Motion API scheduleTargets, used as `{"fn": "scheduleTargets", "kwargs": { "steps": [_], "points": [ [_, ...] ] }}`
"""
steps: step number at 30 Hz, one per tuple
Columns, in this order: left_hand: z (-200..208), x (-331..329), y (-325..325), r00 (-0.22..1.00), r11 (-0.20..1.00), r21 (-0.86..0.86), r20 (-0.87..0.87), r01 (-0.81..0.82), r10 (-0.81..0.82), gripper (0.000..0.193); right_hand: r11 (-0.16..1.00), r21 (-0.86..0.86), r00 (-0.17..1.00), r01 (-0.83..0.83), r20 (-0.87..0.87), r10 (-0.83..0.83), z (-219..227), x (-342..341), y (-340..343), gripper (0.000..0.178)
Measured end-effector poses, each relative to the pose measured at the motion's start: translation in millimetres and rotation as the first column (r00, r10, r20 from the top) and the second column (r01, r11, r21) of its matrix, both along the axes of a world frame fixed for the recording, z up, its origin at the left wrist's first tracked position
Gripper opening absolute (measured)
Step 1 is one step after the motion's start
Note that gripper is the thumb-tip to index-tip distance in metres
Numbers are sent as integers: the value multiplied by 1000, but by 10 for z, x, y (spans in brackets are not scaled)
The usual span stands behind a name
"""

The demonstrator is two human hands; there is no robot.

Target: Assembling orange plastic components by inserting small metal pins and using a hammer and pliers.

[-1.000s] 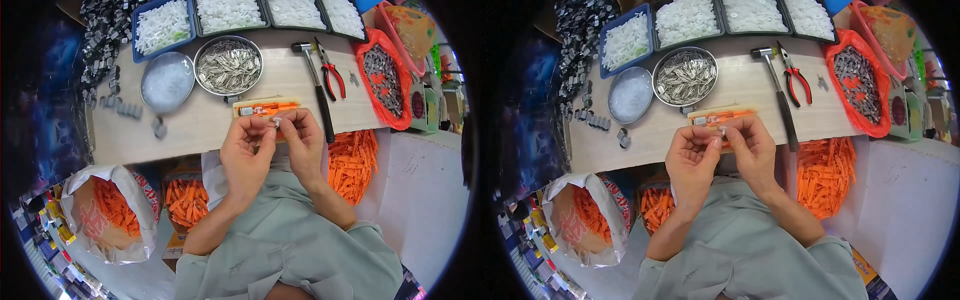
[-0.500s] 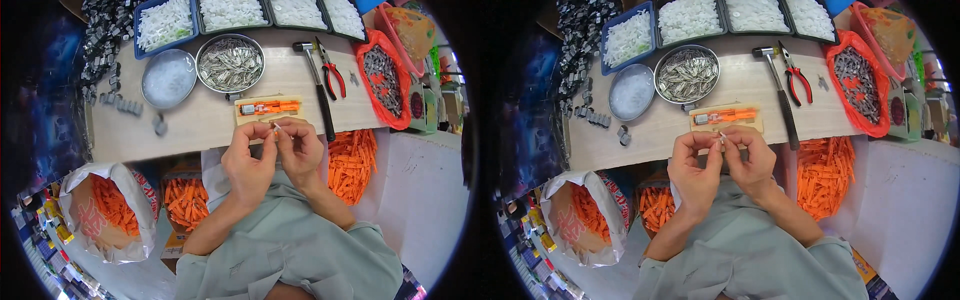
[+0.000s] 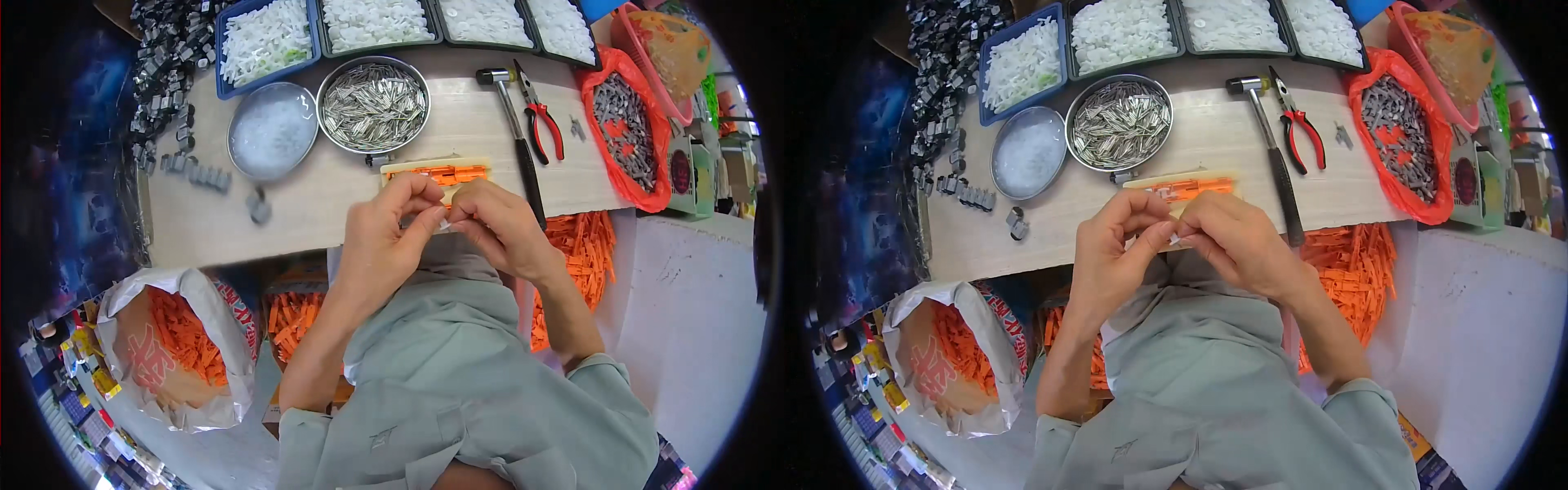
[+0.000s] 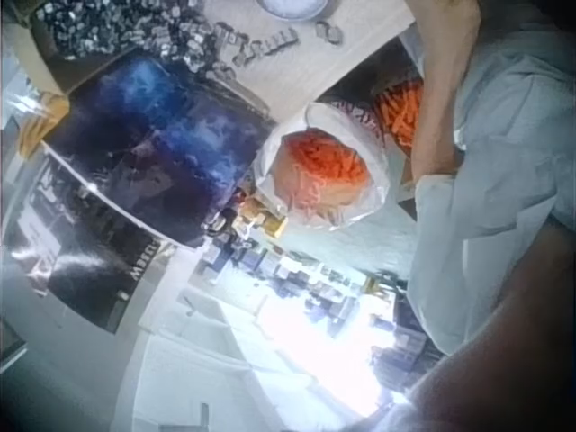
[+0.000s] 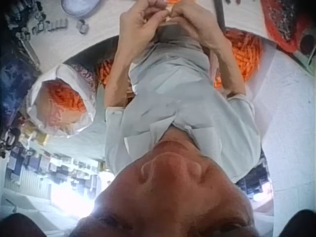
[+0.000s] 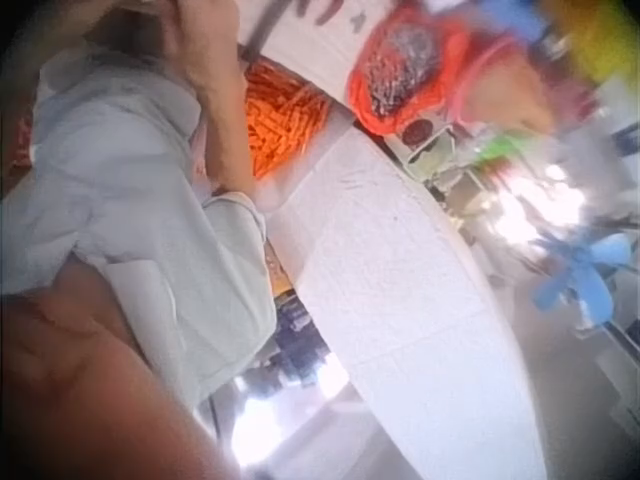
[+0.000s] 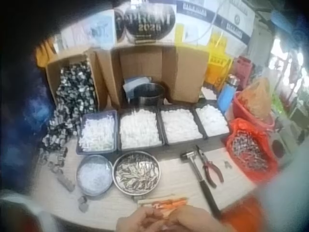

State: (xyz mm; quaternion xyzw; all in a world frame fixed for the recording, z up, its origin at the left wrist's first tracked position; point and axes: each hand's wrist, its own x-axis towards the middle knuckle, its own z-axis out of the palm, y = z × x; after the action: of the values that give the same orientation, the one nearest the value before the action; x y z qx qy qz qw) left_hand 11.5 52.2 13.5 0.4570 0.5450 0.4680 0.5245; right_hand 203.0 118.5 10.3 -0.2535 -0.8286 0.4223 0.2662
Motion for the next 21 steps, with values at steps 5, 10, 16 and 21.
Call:
{"fn": "scheduleTargets", "kwargs": {
  "steps": [5,10,16,21],
  "points": [
    [-184,118,7,903,930,348,-353,-117,246,17,923,355,965,145,155,-211,-106,-52,175,14],
    [-359,151,-44,671,808,563,-668,172,322,24,884,460,939,79,265,-221,-171,-134,272,12],
    [-445,224,-33,534,824,479,-802,303,270,26,913,407,941,27,298,-161,-157,-131,357,11],
    [-354,405,-187,331,889,343,-913,304,239,41,950,311,962,8,257,-92,-203,-128,427,12]
  ]
}}
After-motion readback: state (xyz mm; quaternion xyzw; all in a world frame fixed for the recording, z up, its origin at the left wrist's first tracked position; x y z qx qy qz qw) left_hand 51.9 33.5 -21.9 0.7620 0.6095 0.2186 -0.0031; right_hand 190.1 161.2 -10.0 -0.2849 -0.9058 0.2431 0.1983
